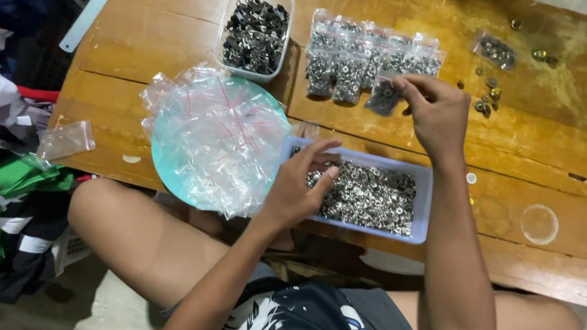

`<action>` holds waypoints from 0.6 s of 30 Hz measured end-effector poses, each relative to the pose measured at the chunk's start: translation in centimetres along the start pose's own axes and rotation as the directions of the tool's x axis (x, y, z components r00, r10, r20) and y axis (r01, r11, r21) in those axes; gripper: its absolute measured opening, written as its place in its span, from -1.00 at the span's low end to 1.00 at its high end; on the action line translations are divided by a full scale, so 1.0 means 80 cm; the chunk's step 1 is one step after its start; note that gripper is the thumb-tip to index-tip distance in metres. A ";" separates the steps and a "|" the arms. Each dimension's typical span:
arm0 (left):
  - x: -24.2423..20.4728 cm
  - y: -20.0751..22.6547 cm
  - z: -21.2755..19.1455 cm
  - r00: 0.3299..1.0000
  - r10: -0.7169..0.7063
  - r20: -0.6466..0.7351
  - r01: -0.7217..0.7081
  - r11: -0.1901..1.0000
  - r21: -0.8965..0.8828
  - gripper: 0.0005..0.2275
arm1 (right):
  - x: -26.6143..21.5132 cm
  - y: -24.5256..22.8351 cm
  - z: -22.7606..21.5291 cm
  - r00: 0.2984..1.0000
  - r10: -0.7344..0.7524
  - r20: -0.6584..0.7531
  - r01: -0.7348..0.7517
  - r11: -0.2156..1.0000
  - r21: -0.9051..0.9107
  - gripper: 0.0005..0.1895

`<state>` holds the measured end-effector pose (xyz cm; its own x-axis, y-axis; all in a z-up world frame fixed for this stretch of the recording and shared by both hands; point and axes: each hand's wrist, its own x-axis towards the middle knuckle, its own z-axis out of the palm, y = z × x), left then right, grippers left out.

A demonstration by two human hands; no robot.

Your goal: The person sits cross-legged at a wooden table and sorts small metal parts from a blue tray into small plastic bags. They repeatedly scoop parts with their hands, place them into bags, and set the filled bags aside on the table.

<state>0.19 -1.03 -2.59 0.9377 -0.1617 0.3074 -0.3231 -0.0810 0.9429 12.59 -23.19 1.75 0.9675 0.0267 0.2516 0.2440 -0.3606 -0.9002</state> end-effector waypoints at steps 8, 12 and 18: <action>0.000 0.005 0.000 1.000 0.021 0.001 -0.021 0.983 0.183 -0.76 | 0.066 0.120 0.028 0.988 0.135 0.081 -0.124 0.984 -0.125 -0.88; 0.003 0.007 -0.001 1.000 0.010 -0.019 -0.007 0.988 0.152 -0.78 | 0.058 0.081 0.033 0.991 0.075 0.114 -0.046 0.970 -0.238 -0.68; -0.002 0.004 -0.009 0.990 0.104 0.098 -0.125 0.964 0.234 -0.78 | 0.041 0.024 0.025 0.965 0.223 0.138 -0.186 0.952 -0.241 -0.56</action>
<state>0.03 -0.30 -2.26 0.8818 -0.2653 0.3900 -0.4584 -0.2876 0.8409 16.35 -21.90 0.16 0.9972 0.0739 -0.0075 0.0363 -0.5734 -0.8185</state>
